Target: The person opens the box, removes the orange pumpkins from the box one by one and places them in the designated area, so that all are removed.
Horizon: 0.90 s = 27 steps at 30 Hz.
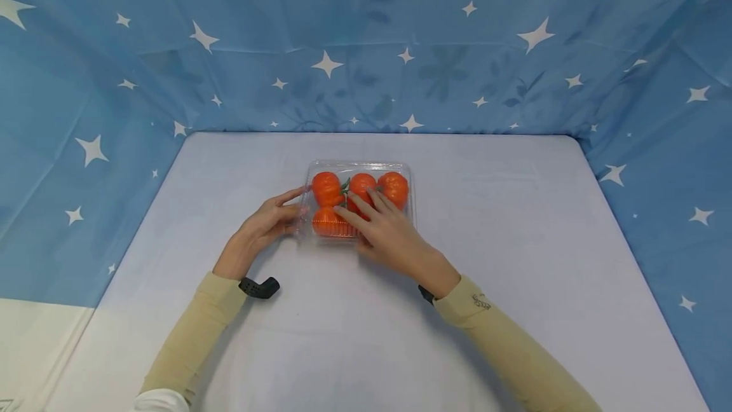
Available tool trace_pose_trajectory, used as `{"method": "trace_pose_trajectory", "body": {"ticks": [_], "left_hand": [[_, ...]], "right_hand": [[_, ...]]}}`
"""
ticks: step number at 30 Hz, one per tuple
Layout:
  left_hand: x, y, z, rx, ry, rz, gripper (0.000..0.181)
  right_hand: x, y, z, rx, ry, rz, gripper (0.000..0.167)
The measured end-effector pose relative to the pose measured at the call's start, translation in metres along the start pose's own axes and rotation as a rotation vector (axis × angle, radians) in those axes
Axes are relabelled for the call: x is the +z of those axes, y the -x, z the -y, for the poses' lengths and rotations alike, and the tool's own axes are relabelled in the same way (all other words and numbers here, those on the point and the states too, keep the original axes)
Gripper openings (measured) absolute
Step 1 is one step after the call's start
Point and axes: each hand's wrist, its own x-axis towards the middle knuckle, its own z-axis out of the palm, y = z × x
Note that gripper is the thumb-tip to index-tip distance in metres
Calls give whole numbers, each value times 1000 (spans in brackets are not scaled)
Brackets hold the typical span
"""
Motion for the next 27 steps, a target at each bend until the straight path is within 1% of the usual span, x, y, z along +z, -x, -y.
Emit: {"method": "trace_pose_trajectory", "body": {"ticks": [3,7,12,15,18,21,23,25,27], "left_hand": [[1,-1,1,3,-8,6,60],[0,0,1,5,-29,7,60],[-1,0,-1,-1,-56,4,61],[0,1,-3,1,-74,14,62],[0,1,-4,8,-90,27,63],[-1,1,-3,9,-93,44,65],[-2,0,-3,5,-87,51,65],[-3,1,-4,3,-85,53,65],[-3,1,-5,4,-85,54,65]], "right_hand": [[-2,5,-3,23,-17,-7,77],[-4,10,-6,26,-21,-19,75],[-7,17,-11,49,-33,4,79],[-10,24,-16,66,-28,9,80],[-10,30,-23,77,-11,-12,78],[-8,36,-30,100,36,-72,74],[-7,40,-35,131,48,-110,74],[-6,42,-39,162,35,-128,76],[-5,44,-42,176,-10,-114,79]]}}
